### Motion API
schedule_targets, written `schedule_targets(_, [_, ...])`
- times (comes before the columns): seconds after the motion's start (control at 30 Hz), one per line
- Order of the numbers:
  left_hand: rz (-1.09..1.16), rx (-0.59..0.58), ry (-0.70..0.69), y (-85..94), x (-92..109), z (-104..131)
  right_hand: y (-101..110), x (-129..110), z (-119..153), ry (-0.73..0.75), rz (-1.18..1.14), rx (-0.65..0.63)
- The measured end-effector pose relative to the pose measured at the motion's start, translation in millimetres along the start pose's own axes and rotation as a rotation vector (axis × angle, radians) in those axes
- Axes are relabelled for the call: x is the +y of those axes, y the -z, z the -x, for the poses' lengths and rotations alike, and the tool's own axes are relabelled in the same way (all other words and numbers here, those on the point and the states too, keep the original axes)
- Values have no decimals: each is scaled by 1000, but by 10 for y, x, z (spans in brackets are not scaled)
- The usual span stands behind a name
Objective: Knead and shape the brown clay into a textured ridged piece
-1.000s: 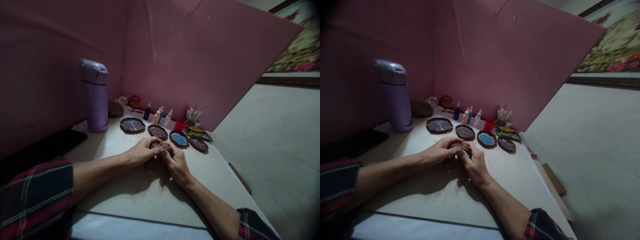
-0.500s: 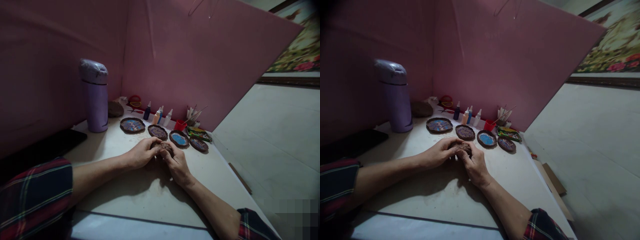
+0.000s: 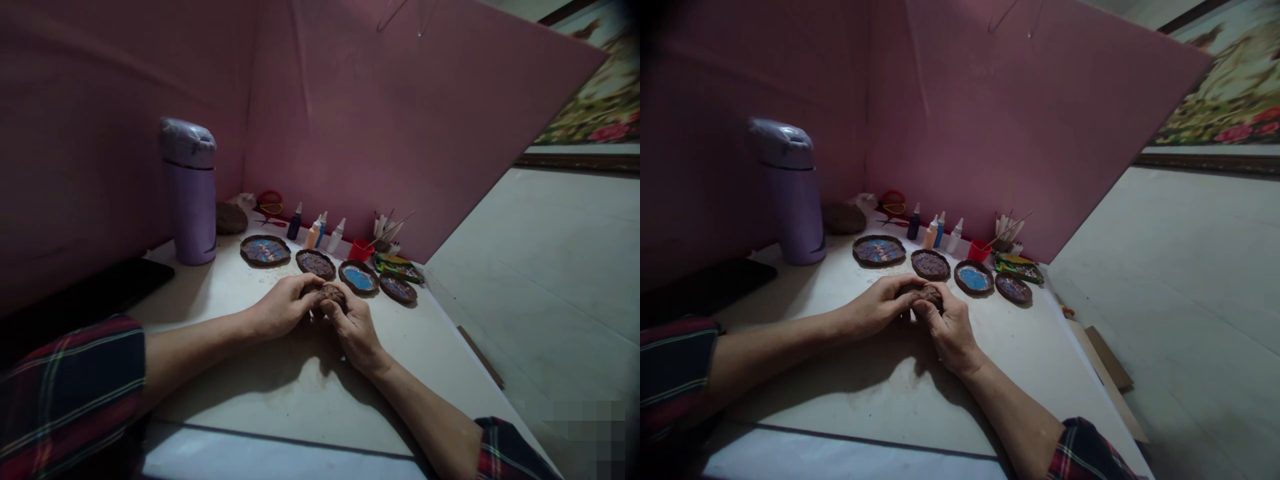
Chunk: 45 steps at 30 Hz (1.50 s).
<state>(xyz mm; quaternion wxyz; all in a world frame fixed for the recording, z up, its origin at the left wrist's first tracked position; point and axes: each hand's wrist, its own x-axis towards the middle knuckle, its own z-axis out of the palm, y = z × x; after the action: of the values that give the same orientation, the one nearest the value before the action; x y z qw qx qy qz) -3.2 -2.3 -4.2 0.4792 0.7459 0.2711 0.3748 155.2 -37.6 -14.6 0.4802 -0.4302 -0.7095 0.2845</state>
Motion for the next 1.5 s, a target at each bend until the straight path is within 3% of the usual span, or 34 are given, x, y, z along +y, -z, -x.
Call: schedule_targets(1.5, [76,-9,27,-12,-2,6,-24,-19,-7,-8,-83,4])
